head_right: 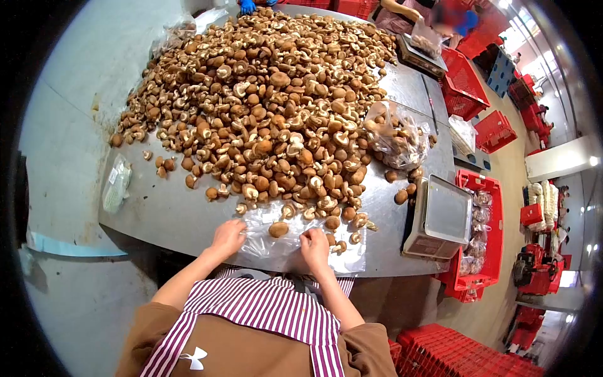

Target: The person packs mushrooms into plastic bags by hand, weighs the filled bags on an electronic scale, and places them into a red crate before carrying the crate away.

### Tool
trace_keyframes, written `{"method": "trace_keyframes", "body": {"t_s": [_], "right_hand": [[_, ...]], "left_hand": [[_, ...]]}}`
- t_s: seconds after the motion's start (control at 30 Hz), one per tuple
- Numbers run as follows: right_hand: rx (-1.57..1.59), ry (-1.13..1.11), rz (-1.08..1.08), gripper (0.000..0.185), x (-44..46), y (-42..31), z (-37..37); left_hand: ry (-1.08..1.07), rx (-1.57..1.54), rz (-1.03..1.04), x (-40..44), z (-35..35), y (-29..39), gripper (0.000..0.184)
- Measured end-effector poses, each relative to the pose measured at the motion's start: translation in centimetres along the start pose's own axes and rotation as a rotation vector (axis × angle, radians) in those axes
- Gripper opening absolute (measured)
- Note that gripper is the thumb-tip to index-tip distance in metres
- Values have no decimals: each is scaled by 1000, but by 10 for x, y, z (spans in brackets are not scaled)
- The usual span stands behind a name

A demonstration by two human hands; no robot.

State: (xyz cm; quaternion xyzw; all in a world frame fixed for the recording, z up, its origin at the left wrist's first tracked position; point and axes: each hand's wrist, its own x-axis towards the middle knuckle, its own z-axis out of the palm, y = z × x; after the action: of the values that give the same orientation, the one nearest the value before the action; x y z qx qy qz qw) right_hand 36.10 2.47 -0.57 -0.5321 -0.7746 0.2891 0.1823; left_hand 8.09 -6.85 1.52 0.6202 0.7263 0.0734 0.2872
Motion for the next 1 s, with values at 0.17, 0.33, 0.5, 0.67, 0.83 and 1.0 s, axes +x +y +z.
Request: {"method": "trace_keyframes", "body": {"t_s": [0.17, 0.33, 0.5, 0.67, 0.83, 1.0], "right_hand": [[61, 141, -1, 11, 11, -4, -33], [76, 141, -92, 23, 18, -38, -46], [115, 70, -269, 33, 23, -114, -52], [-126, 35, -499, 34, 29, -132, -42], [-130, -108, -67, 19, 30, -55, -44], [1386, -354, 763, 19, 9, -63, -60]], "left_hand": [[196, -1183, -106, -3, -15, 8, 12], [268, -1373, -80, -10, -47, 27, 10], [191, -1211, -180, -26, -56, 51, 14], [91, -941, 82, -69, -80, 84, 17], [274, -964, -268, -106, -48, 27, 19], [221, -539, -446, -116, -5, -13, 14]]}}
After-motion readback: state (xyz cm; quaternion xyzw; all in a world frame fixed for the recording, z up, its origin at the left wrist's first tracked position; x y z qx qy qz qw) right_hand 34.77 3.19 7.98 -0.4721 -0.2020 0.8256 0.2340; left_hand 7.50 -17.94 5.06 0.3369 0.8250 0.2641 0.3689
